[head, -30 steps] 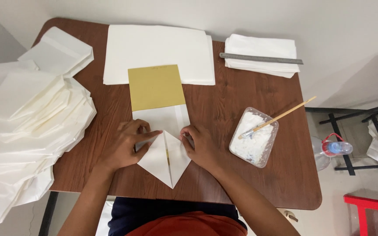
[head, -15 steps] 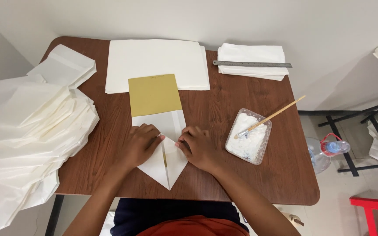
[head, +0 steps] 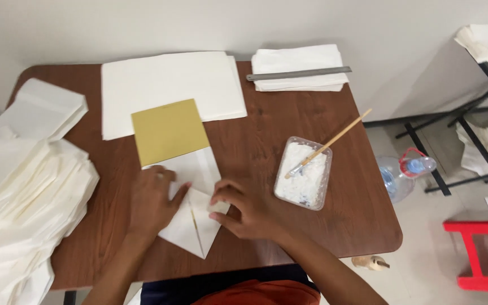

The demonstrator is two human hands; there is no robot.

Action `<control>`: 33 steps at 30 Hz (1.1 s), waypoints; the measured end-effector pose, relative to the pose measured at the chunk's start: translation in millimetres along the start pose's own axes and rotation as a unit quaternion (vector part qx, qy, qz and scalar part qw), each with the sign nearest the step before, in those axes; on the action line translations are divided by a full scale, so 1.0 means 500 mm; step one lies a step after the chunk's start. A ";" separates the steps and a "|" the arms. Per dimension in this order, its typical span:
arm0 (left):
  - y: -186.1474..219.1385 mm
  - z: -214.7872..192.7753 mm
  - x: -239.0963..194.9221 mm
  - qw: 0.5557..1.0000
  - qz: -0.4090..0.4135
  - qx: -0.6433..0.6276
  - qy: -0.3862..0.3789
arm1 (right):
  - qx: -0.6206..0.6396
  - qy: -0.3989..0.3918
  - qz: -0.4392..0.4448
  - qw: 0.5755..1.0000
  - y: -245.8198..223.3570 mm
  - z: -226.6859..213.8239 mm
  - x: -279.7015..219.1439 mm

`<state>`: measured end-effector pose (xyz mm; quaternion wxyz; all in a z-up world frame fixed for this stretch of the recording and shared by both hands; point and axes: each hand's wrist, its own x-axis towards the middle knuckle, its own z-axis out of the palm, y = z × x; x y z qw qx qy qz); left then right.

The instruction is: The person applies glue to the edges of a white paper sheet with a brush, folds the sheet around a yellow cardboard insert, and presses the glued edges to form a small box. The person repeats the gluing and folding steps to complete the assembly.

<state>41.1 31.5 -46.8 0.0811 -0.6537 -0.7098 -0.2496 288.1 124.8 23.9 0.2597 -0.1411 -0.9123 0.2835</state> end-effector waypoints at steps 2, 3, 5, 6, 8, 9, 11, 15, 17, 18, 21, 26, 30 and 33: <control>0.038 -0.040 -0.002 0.983 -0.156 0.095 0.010 | 0.113 0.146 -0.032 0.982 -0.045 -0.059 -0.006; 0.037 -0.038 -0.002 0.984 -0.151 0.092 0.002 | 0.112 0.149 -0.022 0.982 -0.016 -0.073 -0.047; 0.035 -0.033 -0.004 0.959 -0.254 0.116 -0.050 | -0.032 0.385 0.142 0.911 0.034 -0.101 -0.130; 0.032 -0.024 -0.012 0.958 -0.256 0.115 -0.052 | -0.031 0.382 0.143 0.913 0.056 -0.135 -0.126; 0.022 -0.004 -0.027 0.948 -0.155 0.275 0.037 | 0.227 0.573 0.416 0.669 0.100 -0.203 -0.114; 0.021 -0.010 -0.019 0.948 -0.157 0.274 0.036 | 0.226 0.571 0.417 0.670 0.149 -0.225 -0.131; 0.026 -0.020 -0.007 0.958 -0.209 0.189 -0.051 | 0.428 0.497 0.441 0.612 0.241 -0.269 -0.180; 0.049 -0.041 0.015 0.952 -0.233 0.169 -0.102 | 0.239 0.378 0.509 0.736 0.273 -0.293 -0.144; 0.075 -0.053 0.039 0.935 -0.304 0.118 -0.139 | 0.214 0.216 0.549 0.778 0.256 -0.318 -0.111; 0.076 -0.042 0.037 0.936 -0.297 0.119 -0.147 | 0.216 0.220 0.556 0.772 0.233 -0.324 -0.086; 0.082 -0.011 0.031 0.945 -0.257 0.185 -0.081 | 0.137 0.206 0.601 0.760 0.226 -0.317 -0.069; 0.112 0.008 0.090 0.961 -0.170 0.216 -0.013 | 0.196 0.360 0.385 0.827 0.302 -0.283 -0.134; 0.182 0.025 0.115 0.980 -0.080 0.179 0.033 | 0.092 0.489 0.306 0.812 0.285 -0.257 -0.198; 0.242 0.048 0.114 0.995 -0.033 0.035 -0.090 | -0.118 0.459 0.131 0.871 0.303 -0.228 -0.255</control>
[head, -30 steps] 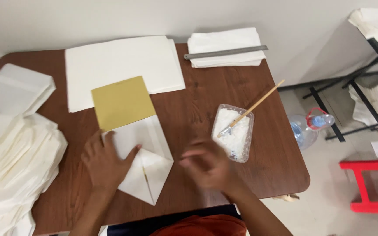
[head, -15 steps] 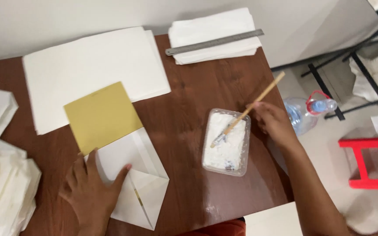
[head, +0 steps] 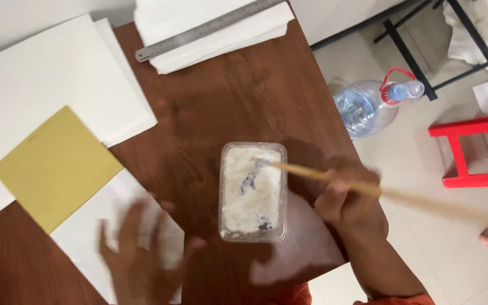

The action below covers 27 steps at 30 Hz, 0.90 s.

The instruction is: The person applies glue to the edges of a white paper sheet with a brush, folds the sheet around a yellow cardboard insert, and presses the glued edges to form a small box. The person repeats the gluing and folding steps to complete the assembly.

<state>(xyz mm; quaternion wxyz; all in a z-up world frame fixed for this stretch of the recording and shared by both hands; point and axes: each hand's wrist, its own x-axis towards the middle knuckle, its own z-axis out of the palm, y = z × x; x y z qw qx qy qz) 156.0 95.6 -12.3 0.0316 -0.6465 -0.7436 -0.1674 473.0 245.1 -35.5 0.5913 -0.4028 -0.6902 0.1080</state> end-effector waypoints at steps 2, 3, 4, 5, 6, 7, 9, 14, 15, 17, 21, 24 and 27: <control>0.082 -0.008 0.009 0.991 0.116 -0.054 0.024 | 0.193 -0.059 -0.144 0.969 0.058 -0.003 -0.051; 0.095 0.001 0.015 0.991 0.116 -0.055 0.019 | 0.192 -0.059 -0.140 0.970 0.006 0.000 -0.010; 0.106 0.010 0.020 0.988 0.135 -0.065 0.039 | 0.148 -0.135 -0.116 0.973 -0.047 0.005 0.031; 0.117 0.019 0.024 0.984 0.152 -0.074 0.061 | 0.105 -0.211 -0.092 0.968 -0.100 0.011 0.073; 0.115 0.027 0.024 0.984 0.151 -0.074 0.057 | 0.105 -0.212 -0.089 0.968 -0.106 0.007 0.069; 0.114 0.036 0.027 0.980 0.165 -0.089 0.068 | 0.075 -0.230 -0.115 0.963 -0.108 0.007 0.070; 0.113 0.043 0.030 0.976 0.175 -0.103 0.076 | 0.048 -0.250 -0.140 0.957 -0.112 0.001 0.073; 0.119 0.047 0.031 0.973 0.179 -0.112 0.094 | 0.124 -0.283 -0.076 0.948 -0.103 -0.013 0.081; 0.121 0.048 0.033 0.972 0.181 -0.116 0.091 | 0.120 -0.284 -0.073 0.949 -0.097 -0.014 0.074; 0.123 0.049 0.037 0.972 0.172 -0.123 0.100 | 0.099 -0.215 -0.120 0.964 -0.083 -0.014 0.060; 0.120 0.053 0.036 0.971 0.171 -0.131 0.100 | 0.032 -0.338 -0.092 0.936 -0.111 -0.013 0.087; 0.119 0.054 0.036 0.968 0.171 -0.145 0.114 | 0.084 -0.300 -0.131 0.941 -0.103 -0.007 0.078; 0.116 0.055 0.034 0.964 0.174 -0.163 0.115 | 0.144 -0.291 -0.100 0.940 -0.089 -0.006 0.063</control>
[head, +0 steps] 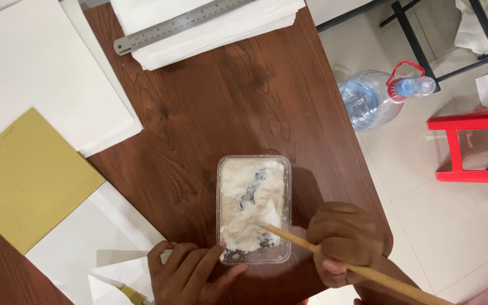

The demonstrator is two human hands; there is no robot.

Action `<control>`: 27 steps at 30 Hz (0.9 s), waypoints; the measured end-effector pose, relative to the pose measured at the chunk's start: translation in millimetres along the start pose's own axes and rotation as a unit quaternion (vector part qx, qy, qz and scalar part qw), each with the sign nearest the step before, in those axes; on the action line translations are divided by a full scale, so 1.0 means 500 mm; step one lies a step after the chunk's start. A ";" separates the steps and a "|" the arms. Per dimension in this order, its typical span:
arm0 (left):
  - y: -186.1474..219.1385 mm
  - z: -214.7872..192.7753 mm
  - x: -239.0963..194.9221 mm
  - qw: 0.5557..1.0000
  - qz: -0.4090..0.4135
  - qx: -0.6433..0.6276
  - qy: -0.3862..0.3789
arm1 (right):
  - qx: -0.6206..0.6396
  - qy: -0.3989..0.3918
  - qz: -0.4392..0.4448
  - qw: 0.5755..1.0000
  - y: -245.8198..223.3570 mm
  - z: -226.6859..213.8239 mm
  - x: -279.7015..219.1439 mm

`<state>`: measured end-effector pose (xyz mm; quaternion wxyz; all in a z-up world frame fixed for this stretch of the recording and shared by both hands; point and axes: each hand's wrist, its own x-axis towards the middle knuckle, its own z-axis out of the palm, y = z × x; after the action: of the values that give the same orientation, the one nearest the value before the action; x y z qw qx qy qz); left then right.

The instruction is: The person applies glue to the edges of a white paper sheet with a brush, folds the sheet around a yellow cardboard insert, and presses the glued edges to form a small box. The person repeats the gluing and folding steps to complete the assembly.

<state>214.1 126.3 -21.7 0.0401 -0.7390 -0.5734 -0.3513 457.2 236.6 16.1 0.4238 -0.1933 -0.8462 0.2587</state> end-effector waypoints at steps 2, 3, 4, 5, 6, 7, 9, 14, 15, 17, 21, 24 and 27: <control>-0.004 0.000 -0.006 1.000 0.013 -0.004 -0.001 | -0.075 0.165 -0.019 0.983 0.000 0.028 0.001; -0.002 -0.003 -0.006 1.000 0.013 -0.004 0.000 | -0.076 0.165 -0.020 0.983 0.001 0.017 0.000; -0.002 -0.005 -0.007 1.000 0.008 -0.007 -0.004 | -0.076 0.083 -0.016 0.994 0.003 0.007 -0.002; -0.002 -0.008 -0.008 1.000 0.004 -0.011 -0.007 | -0.075 0.001 -0.011 0.997 0.004 -0.003 -0.002; -0.002 -0.008 -0.009 1.000 0.004 -0.009 -0.006 | -0.075 0.002 -0.012 0.997 0.005 0.009 -0.002; -0.002 -0.008 -0.010 1.000 0.009 -0.004 -0.004 | -0.030 0.051 0.002 0.998 0.006 0.021 -0.002; -0.003 -0.007 -0.007 1.000 0.019 0.001 0.001 | 0.011 0.101 0.014 0.995 0.015 0.044 -0.009; 0.003 -0.021 0.008 0.999 0.035 -0.006 -0.004 | 0.149 0.246 0.025 0.957 0.041 0.049 -0.026; 0.003 -0.023 0.009 0.999 0.036 -0.005 -0.002 | 0.148 0.247 0.023 0.957 0.031 0.046 -0.026; 0.003 -0.029 0.012 0.998 0.061 0.015 0.012 | 0.044 0.315 0.207 0.925 0.014 0.043 -0.019; 0.001 -0.042 0.009 0.996 0.080 0.018 0.031 | 0.038 0.344 0.260 0.901 0.020 0.044 -0.005; 0.006 -0.054 -0.002 0.992 0.112 -0.012 0.054 | 0.072 0.356 0.262 0.894 0.025 0.046 -0.008; 0.029 -0.089 0.008 0.986 0.070 -0.148 0.038 | 0.067 0.344 0.266 0.898 0.031 0.048 -0.010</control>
<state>206.3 104.2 19.1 -0.0233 -0.7611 -0.4602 -0.4564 442.1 239.5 -8.3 0.6159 -0.4594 -0.5454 0.3348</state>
